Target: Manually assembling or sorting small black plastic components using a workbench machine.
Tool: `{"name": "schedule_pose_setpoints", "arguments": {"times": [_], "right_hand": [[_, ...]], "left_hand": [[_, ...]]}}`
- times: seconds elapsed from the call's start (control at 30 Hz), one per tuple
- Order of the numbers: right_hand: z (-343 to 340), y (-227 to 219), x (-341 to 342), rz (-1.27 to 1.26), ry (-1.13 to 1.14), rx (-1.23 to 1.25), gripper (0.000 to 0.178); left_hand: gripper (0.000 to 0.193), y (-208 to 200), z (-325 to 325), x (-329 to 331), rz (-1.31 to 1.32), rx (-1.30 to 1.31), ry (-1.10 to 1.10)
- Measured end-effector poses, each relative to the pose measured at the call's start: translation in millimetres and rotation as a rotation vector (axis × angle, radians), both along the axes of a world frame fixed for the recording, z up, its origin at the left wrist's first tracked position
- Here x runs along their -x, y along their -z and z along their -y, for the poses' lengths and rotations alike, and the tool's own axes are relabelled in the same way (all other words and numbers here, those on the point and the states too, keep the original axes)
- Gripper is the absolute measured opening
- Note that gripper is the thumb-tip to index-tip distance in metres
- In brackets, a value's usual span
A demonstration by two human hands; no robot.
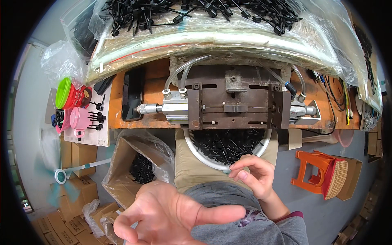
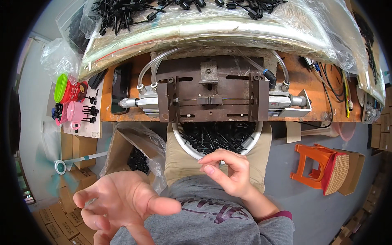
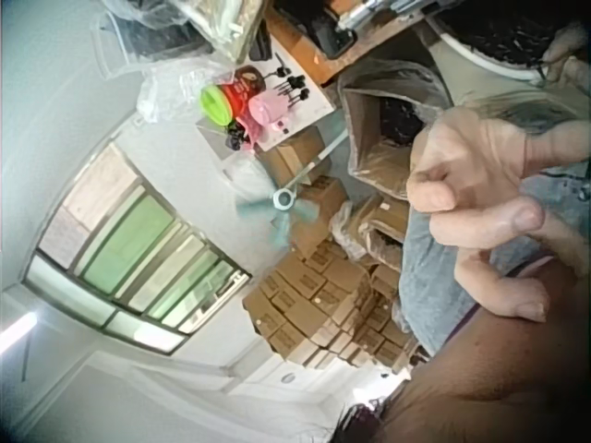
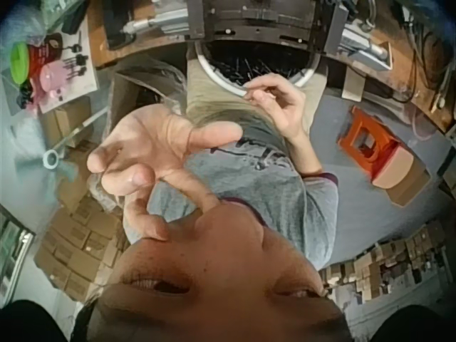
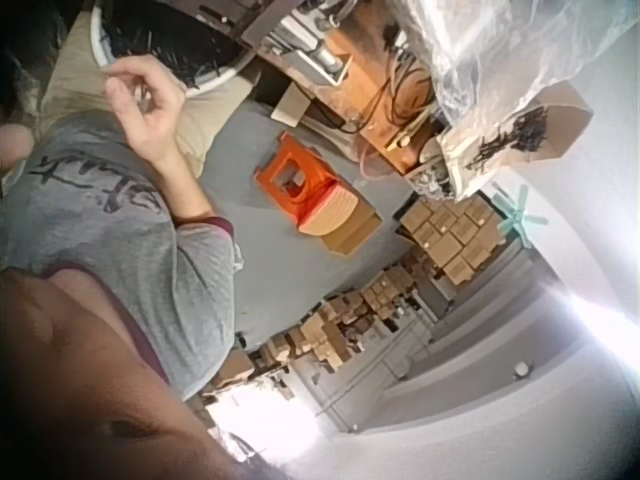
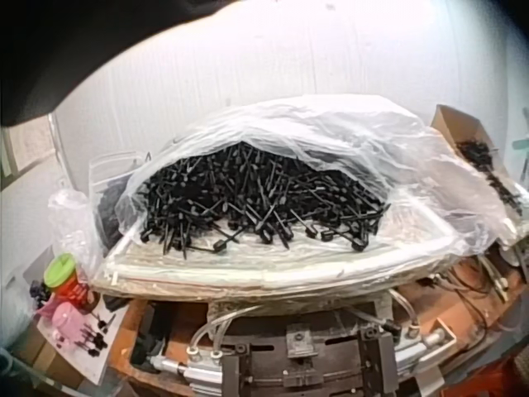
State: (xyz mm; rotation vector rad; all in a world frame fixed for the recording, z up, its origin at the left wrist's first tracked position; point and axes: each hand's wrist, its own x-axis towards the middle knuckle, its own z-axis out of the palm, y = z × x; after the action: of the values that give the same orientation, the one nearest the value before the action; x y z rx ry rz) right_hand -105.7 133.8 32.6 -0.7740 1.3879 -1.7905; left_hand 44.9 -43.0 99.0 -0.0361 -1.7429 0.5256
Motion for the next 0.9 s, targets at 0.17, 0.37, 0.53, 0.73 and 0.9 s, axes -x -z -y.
{"name": "schedule_pose_setpoints", "arguments": {"times": [0.17,0.37,0.53,0.73,0.9], "right_hand": [[1.0,-2.7,-1.4,0.009,-0.012,0.006,0.014],[-0.9,3.4,-1.6,0.01,-0.002,0.006,0.015],[-3.8,2.8,5.9,-0.074,-0.059,-0.001,0.018],[0.7,1.5,0.1,-0.022,-0.001,0.023,0.015],[-0.2,4.3,3.2,-0.043,0.015,0.031,0.015]], "left_hand": [[0.072,-7.0,-21.0,7.8,-0.024,-0.151,0.148],[0.035,-29.8,-9.4,33.1,0.089,-0.261,0.511],[0.078,-14.8,-8.2,24.5,0.309,-0.446,0.43],[0.046,-15.0,-4.8,42.7,0.457,-0.818,0.625],[0.039,-9.6,-5.6,49.0,0.524,-1.032,0.74]]}}
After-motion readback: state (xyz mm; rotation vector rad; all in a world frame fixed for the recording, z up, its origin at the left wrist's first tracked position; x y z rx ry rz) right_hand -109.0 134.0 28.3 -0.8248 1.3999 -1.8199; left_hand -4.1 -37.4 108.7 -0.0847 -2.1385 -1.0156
